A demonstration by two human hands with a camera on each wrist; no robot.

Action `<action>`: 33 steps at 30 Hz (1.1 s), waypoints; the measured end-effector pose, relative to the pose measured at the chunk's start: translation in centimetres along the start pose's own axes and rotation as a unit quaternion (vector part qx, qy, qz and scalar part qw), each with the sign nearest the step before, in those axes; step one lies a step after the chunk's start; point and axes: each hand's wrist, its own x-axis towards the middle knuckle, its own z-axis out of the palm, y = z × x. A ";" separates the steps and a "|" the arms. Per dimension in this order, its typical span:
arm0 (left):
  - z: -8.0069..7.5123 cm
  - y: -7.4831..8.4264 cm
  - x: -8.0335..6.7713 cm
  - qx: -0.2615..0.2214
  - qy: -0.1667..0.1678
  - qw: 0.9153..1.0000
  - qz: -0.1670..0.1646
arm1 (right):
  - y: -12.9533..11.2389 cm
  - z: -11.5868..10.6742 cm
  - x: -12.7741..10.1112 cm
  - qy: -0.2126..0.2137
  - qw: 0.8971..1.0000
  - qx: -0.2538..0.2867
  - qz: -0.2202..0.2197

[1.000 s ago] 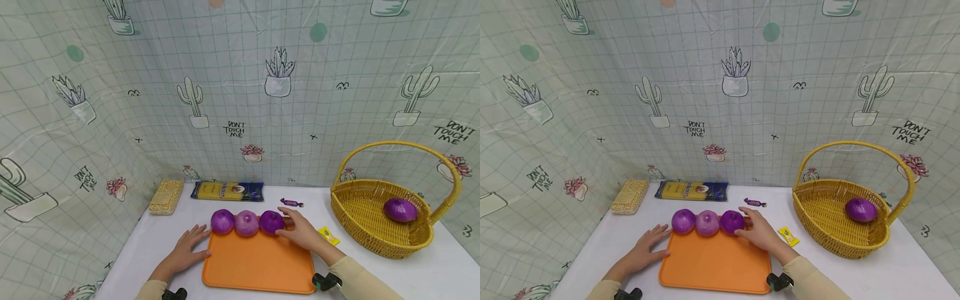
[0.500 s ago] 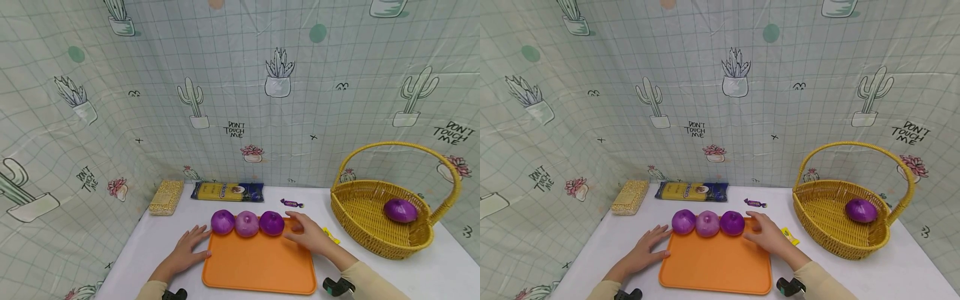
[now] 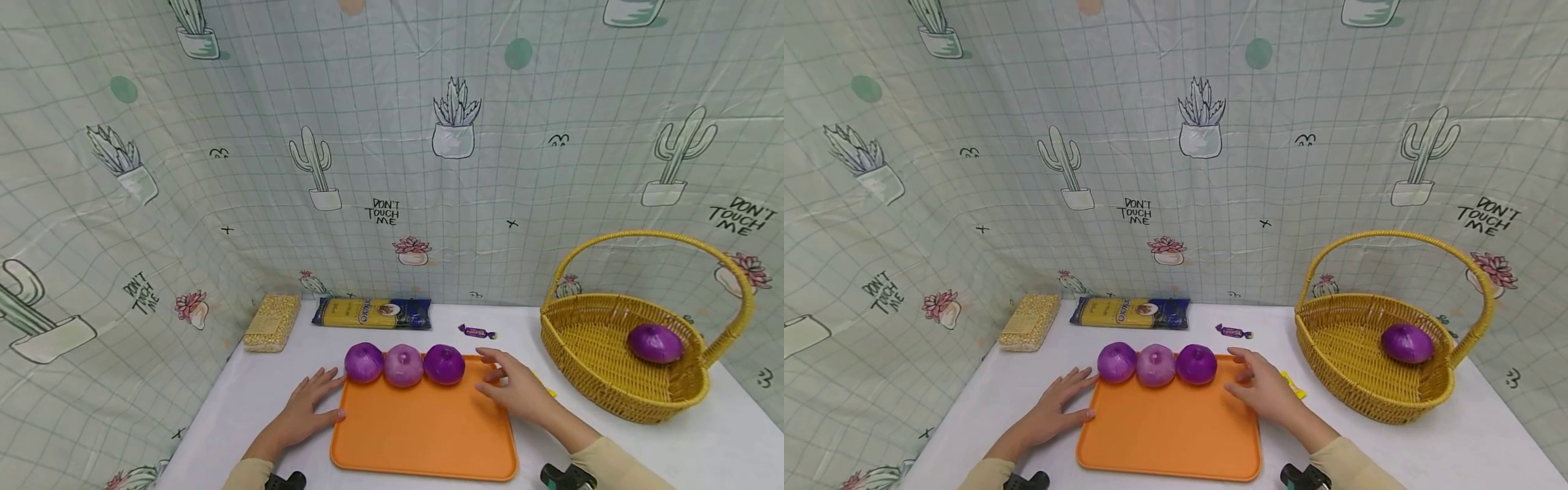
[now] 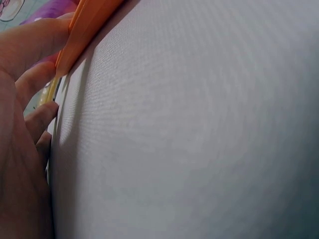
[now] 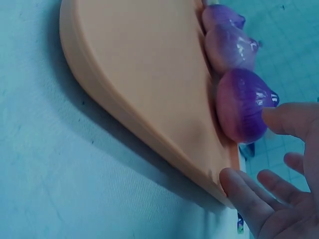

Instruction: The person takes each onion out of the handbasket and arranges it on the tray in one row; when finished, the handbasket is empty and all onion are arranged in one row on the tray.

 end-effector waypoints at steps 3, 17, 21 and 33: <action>0.0 0.0 0.0 -0.001 -0.001 1.000 -0.002 | 0.1 -0.3 -0.3 0.011 1.000 0.003 -0.004; -0.1 0.1 0.0 0.004 0.001 1.000 0.003 | 0.7 -2.9 -2.2 0.012 1.000 -0.004 0.009; 0.0 0.1 0.0 0.005 0.001 1.000 0.004 | 0.7 -4.0 -2.8 0.011 1.000 -0.012 0.011; -0.2 0.0 -0.1 0.008 0.001 1.000 0.012 | 0.4 -7.5 -4.6 0.027 0.999 -0.018 0.013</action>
